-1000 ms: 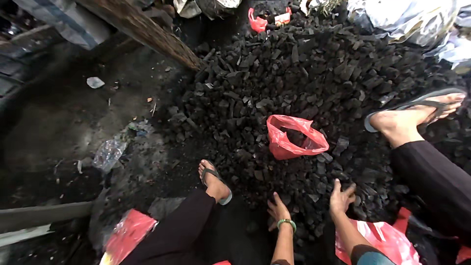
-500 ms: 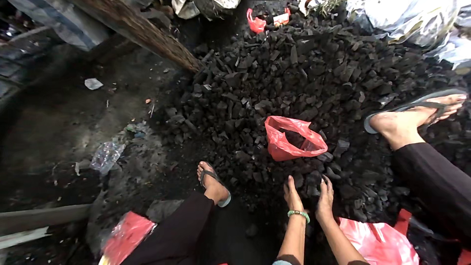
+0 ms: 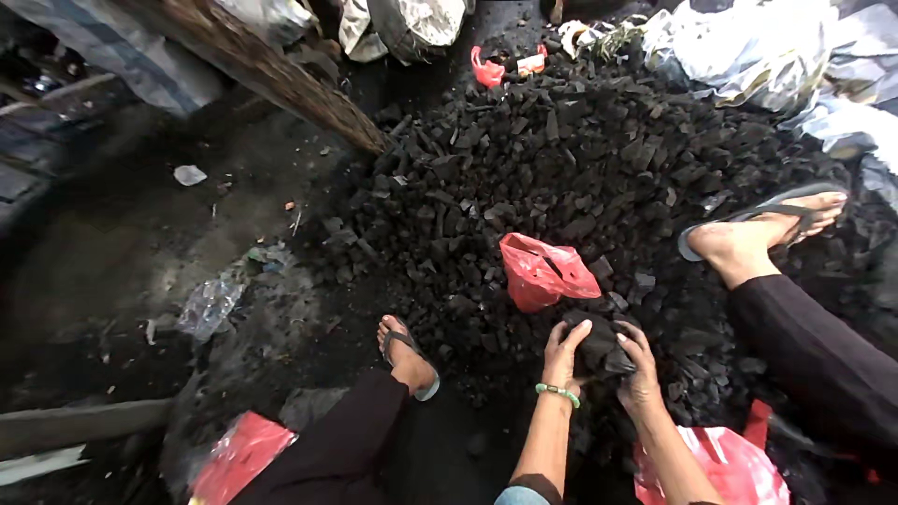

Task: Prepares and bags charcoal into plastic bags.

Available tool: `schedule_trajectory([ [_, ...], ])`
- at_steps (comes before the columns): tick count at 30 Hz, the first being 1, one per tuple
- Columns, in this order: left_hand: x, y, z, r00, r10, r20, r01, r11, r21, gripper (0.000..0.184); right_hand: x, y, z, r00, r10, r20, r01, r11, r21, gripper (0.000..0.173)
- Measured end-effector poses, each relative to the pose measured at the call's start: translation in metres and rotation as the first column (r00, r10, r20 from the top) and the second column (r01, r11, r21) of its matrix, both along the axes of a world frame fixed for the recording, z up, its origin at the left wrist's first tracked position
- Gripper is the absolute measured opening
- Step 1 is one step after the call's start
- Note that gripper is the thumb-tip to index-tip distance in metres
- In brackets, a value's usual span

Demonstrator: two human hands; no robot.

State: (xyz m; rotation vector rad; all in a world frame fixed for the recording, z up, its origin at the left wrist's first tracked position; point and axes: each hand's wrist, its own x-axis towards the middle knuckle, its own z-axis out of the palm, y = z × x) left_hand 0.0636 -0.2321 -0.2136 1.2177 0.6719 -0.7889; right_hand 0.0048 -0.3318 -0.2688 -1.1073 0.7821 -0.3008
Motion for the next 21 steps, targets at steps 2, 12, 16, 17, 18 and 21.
schedule_trajectory([
  [2,0.005,-0.008,0.023,0.999,-0.018,0.051,0.021,0.999,-0.049,0.060,0.005,-0.012,0.018,0.996,-0.003,0.085,0.006,1.000,-0.029,0.047],
  [12,0.084,-0.011,0.081,0.931,-0.104,0.349,0.174,0.969,-0.174,0.067,0.087,-0.032,0.081,0.916,0.063,0.396,-0.037,0.997,-0.073,0.047],
  [16,0.124,0.019,0.029,0.986,0.033,0.163,-0.015,0.994,-0.112,0.060,0.128,-0.005,0.043,0.944,0.282,0.169,-0.278,0.959,-0.049,0.054],
  [17,0.129,0.025,0.022,0.987,0.063,0.146,-0.051,0.995,-0.087,0.061,0.137,0.002,0.040,0.935,0.333,0.120,-0.325,0.942,-0.079,0.052],
  [18,0.132,0.031,0.016,0.986,0.094,0.136,-0.085,0.994,-0.071,0.062,0.145,0.010,0.038,0.927,0.367,0.077,-0.358,0.927,-0.115,0.049],
  [21,0.137,0.040,0.000,0.968,0.222,0.114,-0.207,0.970,-0.125,0.056,0.163,0.027,0.040,0.892,0.453,-0.001,-0.442,0.869,-0.225,0.046],
])
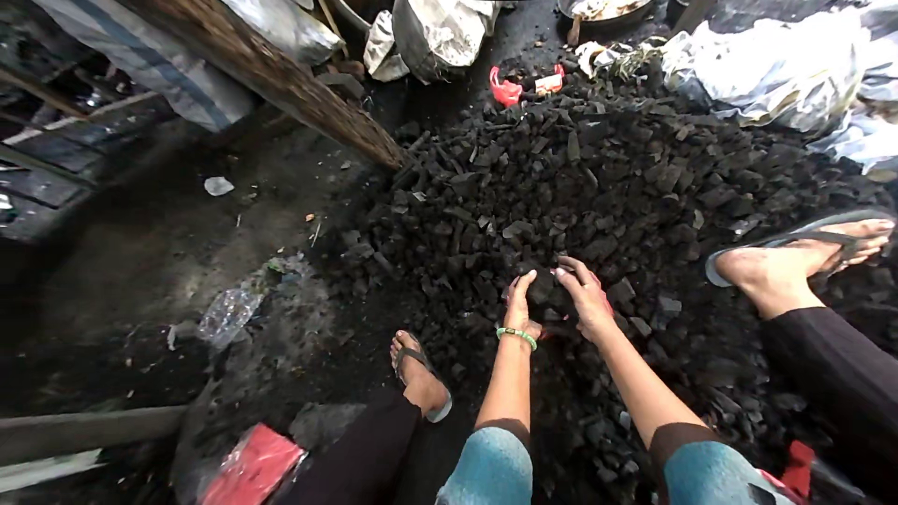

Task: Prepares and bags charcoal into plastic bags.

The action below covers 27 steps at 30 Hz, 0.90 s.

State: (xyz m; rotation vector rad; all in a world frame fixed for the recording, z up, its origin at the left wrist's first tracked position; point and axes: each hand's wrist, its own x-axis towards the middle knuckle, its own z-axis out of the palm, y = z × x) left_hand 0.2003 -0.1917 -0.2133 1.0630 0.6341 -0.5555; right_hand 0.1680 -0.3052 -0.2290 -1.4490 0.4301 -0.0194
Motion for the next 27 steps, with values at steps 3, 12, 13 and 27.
schedule_trajectory([
  [3,0.003,-0.005,-0.004,0.999,0.043,0.017,-0.042,0.997,-0.070,0.055,0.009,-0.007,-0.004,0.995,0.083,-0.063,-0.086,0.995,-0.051,0.052],
  [12,0.002,-0.028,-0.032,0.952,-0.242,0.190,0.193,0.951,0.241,0.079,-0.004,-0.047,-0.003,0.954,0.163,-0.250,-0.210,0.962,-0.175,0.064],
  [13,0.002,-0.027,-0.034,0.933,-0.300,0.197,0.227,0.919,0.323,0.079,-0.003,-0.053,-0.009,0.961,0.166,-0.222,-0.220,0.943,-0.248,0.061],
  [27,0.012,-0.013,0.030,0.530,-0.799,-0.283,0.381,-0.074,0.922,0.086,-0.017,-0.075,-0.002,0.945,0.162,-0.284,-0.316,0.674,-0.668,0.031],
])
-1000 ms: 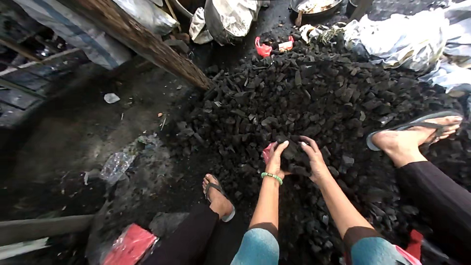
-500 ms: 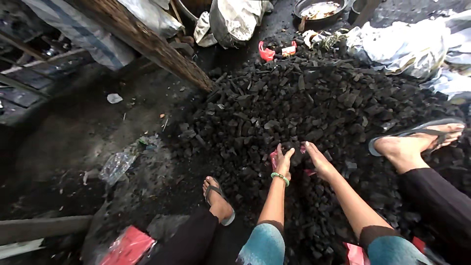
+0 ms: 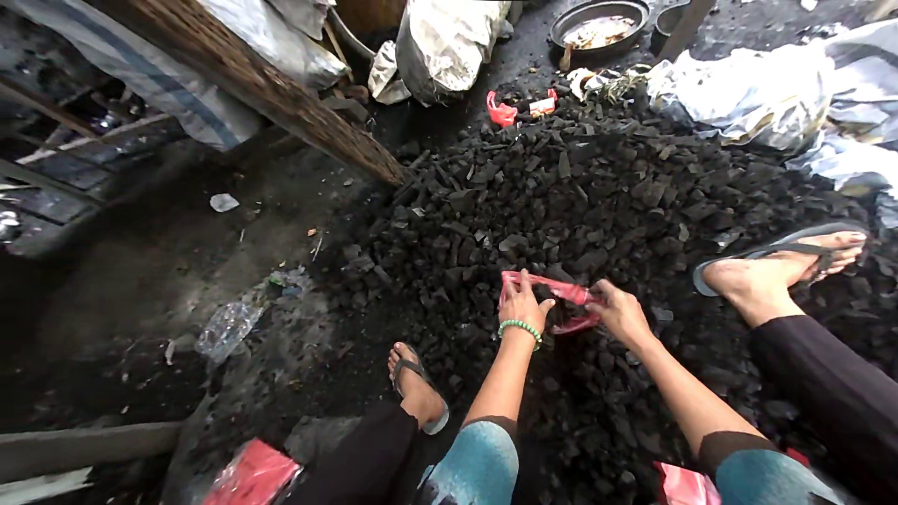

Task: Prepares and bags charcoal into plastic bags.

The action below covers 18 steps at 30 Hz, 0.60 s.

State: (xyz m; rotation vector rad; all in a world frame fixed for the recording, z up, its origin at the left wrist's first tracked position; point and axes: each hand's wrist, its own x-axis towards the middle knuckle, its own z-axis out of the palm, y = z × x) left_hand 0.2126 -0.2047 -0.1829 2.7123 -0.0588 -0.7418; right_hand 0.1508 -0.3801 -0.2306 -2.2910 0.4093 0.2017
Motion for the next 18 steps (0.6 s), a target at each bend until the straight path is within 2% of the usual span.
schedule_trajectory([
  [3,0.004,0.012,0.005,0.999,0.039,-0.009,-0.039,0.997,0.070,0.090,0.005,-0.002,0.020,0.989,-0.106,0.106,0.101,0.994,0.052,0.030],
  [5,0.008,0.016,0.012,0.999,0.039,-0.010,-0.038,0.990,0.137,0.087,0.008,-0.004,0.035,0.991,-0.037,0.126,0.040,0.999,-0.022,0.030],
  [7,0.014,0.020,0.021,1.000,-0.004,0.019,0.001,0.986,0.167,0.078,0.010,-0.006,0.048,0.992,0.087,0.094,-0.070,0.982,-0.176,0.029],
  [10,0.013,0.026,0.040,0.989,-0.104,0.101,0.094,0.990,0.101,0.072,0.008,-0.007,0.065,0.985,0.166,0.049,-0.141,0.932,-0.335,0.035],
  [12,0.008,0.028,0.055,0.981,-0.146,0.128,0.143,0.989,0.029,0.076,0.002,-0.008,0.073,0.980,0.163,0.118,-0.114,0.933,-0.340,0.033],
  [14,0.004,0.032,0.066,0.975,-0.162,0.152,0.162,0.987,0.012,0.078,-0.004,-0.012,0.074,0.943,0.065,0.326,0.014,0.972,-0.234,0.026],
  [15,0.003,0.036,0.071,0.975,-0.154,0.161,0.154,0.988,0.015,0.077,-0.007,-0.013,0.073,0.907,-0.034,0.420,0.097,0.987,-0.130,0.026],
  [17,0.004,0.048,0.077,0.985,-0.126,0.121,0.124,0.992,0.021,0.075,-0.013,-0.015,0.064,0.817,-0.268,0.510,0.231,0.963,0.136,0.032],
  [18,0.007,0.056,0.078,0.991,-0.111,0.076,0.111,0.994,0.005,0.073,-0.018,-0.014,0.058,0.784,-0.356,0.508,0.239,0.929,0.283,0.038],
])
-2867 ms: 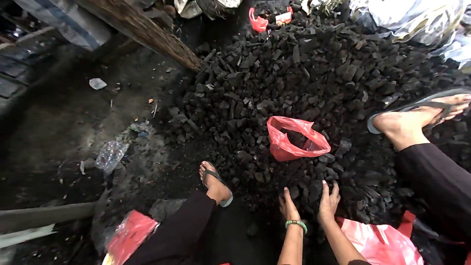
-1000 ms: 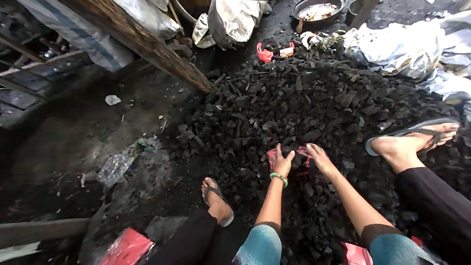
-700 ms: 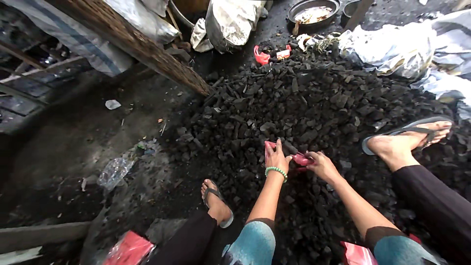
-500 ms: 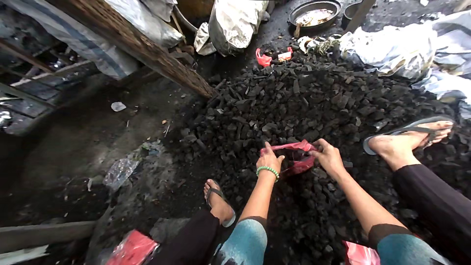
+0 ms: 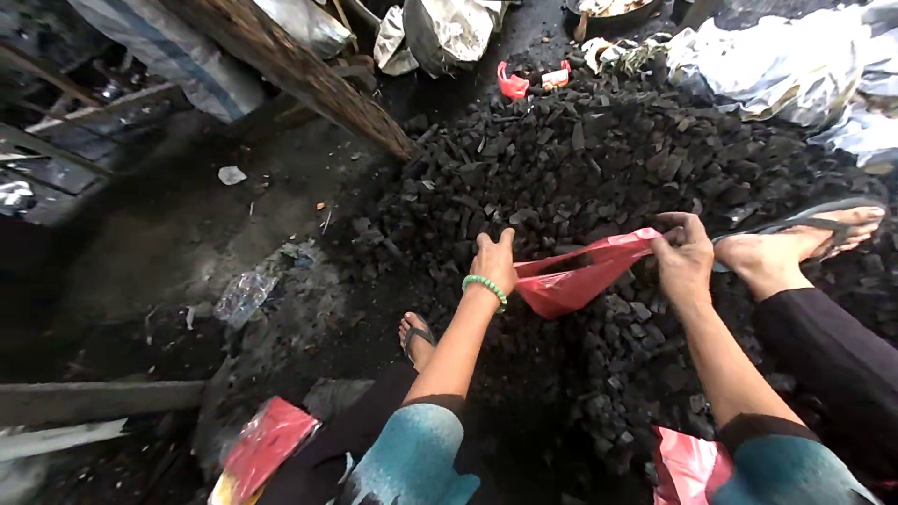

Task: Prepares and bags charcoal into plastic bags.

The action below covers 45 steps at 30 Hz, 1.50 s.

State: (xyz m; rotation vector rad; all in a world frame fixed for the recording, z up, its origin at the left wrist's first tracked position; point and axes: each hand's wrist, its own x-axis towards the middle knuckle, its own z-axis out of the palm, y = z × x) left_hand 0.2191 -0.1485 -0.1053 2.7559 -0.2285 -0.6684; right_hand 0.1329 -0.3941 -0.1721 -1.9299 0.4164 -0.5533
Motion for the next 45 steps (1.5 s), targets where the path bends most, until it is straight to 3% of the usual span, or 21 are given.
schedule_trajectory([
  [3,0.008,0.024,-0.007,0.991,0.030,-0.129,-0.051,0.986,-0.160,0.061,-0.030,0.017,-0.023,0.996,0.061,0.064,-0.076,0.959,0.272,0.056],
  [5,0.007,0.029,-0.012,0.981,0.132,-0.139,-0.182,0.869,-0.461,0.059,-0.060,0.043,-0.049,0.995,0.095,-0.041,-0.086,0.982,0.168,0.045],
  [7,0.000,0.019,-0.004,0.952,0.224,-0.211,-0.305,0.606,-0.735,0.059,-0.089,0.078,-0.083,0.944,0.283,-0.169,-0.300,0.950,-0.084,0.029],
  [9,-0.010,0.004,0.014,0.907,0.240,-0.347,-0.413,0.341,-0.844,0.055,-0.097,0.109,-0.107,0.699,0.589,-0.405,-0.703,0.670,-0.239,0.023],
  [11,-0.017,-0.003,0.035,0.888,0.195,-0.417,-0.456,0.247,-0.855,0.047,-0.080,0.139,-0.125,0.423,0.711,-0.562,-0.906,0.349,-0.241,0.027],
  [12,-0.020,-0.001,0.046,0.910,0.182,-0.373,-0.412,0.292,-0.863,0.041,-0.069,0.154,-0.134,0.353,0.720,-0.597,-0.935,0.249,-0.253,0.032],
  [14,-0.022,0.010,0.069,0.987,0.152,-0.044,-0.123,0.563,-0.817,0.031,-0.043,0.179,-0.138,0.189,0.675,-0.713,-0.980,0.087,-0.177,0.051],
  [16,-0.022,0.026,0.089,0.934,0.020,0.358,0.164,0.864,-0.476,0.029,-0.019,0.191,-0.135,0.065,0.592,-0.803,-0.996,-0.007,-0.085,0.053],
  [18,-0.025,0.037,0.097,0.881,-0.074,0.468,0.214,0.944,-0.252,0.030,-0.005,0.188,-0.133,-0.029,0.518,-0.855,-0.999,-0.051,0.004,0.052],
  [21,-0.026,0.051,0.096,0.919,-0.044,0.392,0.131,0.972,-0.197,0.031,-0.011,0.161,-0.134,0.044,0.544,-0.838,-0.998,-0.010,-0.059,0.058],
  [24,-0.024,0.072,0.084,0.956,0.148,0.253,-0.035,0.916,-0.400,0.027,-0.029,0.118,-0.129,0.198,0.571,-0.797,-0.979,0.082,-0.184,0.051],
  [26,-0.026,0.092,0.081,0.954,0.252,0.162,-0.132,0.839,-0.528,0.028,-0.035,0.088,-0.138,0.254,0.526,-0.811,-0.963,0.063,-0.260,0.049],
  [28,-0.031,0.111,0.087,0.959,0.272,0.085,-0.186,0.824,-0.535,0.029,-0.042,0.067,-0.134,0.265,0.462,-0.846,-0.961,0.055,-0.271,0.050],
  [30,-0.037,0.126,0.092,0.976,0.213,0.037,-0.183,0.905,-0.384,0.029,-0.052,0.052,-0.132,0.256,0.415,-0.873,-0.965,0.060,-0.255,0.060],
  [32,-0.039,0.130,0.092,0.996,0.077,0.050,-0.074,0.996,-0.048,0.029,-0.064,0.044,-0.135,0.246,0.375,-0.894,-0.969,0.071,-0.237,0.068],
  [35,-0.042,0.119,0.078,0.998,-0.041,-0.056,0.057,0.940,0.336,0.041,-0.077,0.044,-0.137,0.278,0.365,-0.889,-0.960,0.117,-0.253,0.065],
  [37,-0.041,0.110,0.073,0.982,-0.089,-0.169,0.153,0.893,0.424,0.041,-0.082,0.043,-0.135,0.286,0.358,-0.889,-0.958,0.111,-0.264,0.056],
  [39,-0.038,0.108,0.075,0.971,-0.093,-0.218,0.165,0.926,0.339,0.039,-0.085,0.036,-0.135,0.308,0.373,-0.875,-0.951,0.110,-0.288,0.049],
  [41,-0.040,0.116,0.074,0.984,-0.013,-0.177,0.016,1.000,0.016,0.040,-0.082,0.030,-0.137,0.310,0.385,-0.869,-0.951,0.117,-0.288,0.049],
  [43,-0.051,0.123,0.071,0.970,0.158,-0.184,-0.212,0.921,-0.326,0.041,-0.077,0.026,-0.137,0.288,0.383,-0.878,-0.957,0.156,-0.246,0.049],
  [45,-0.066,0.127,0.070,0.933,0.289,-0.216,-0.360,0.757,-0.545,0.041,-0.072,0.028,-0.134,0.291,0.384,-0.876,-0.940,0.287,-0.186,0.048],
])
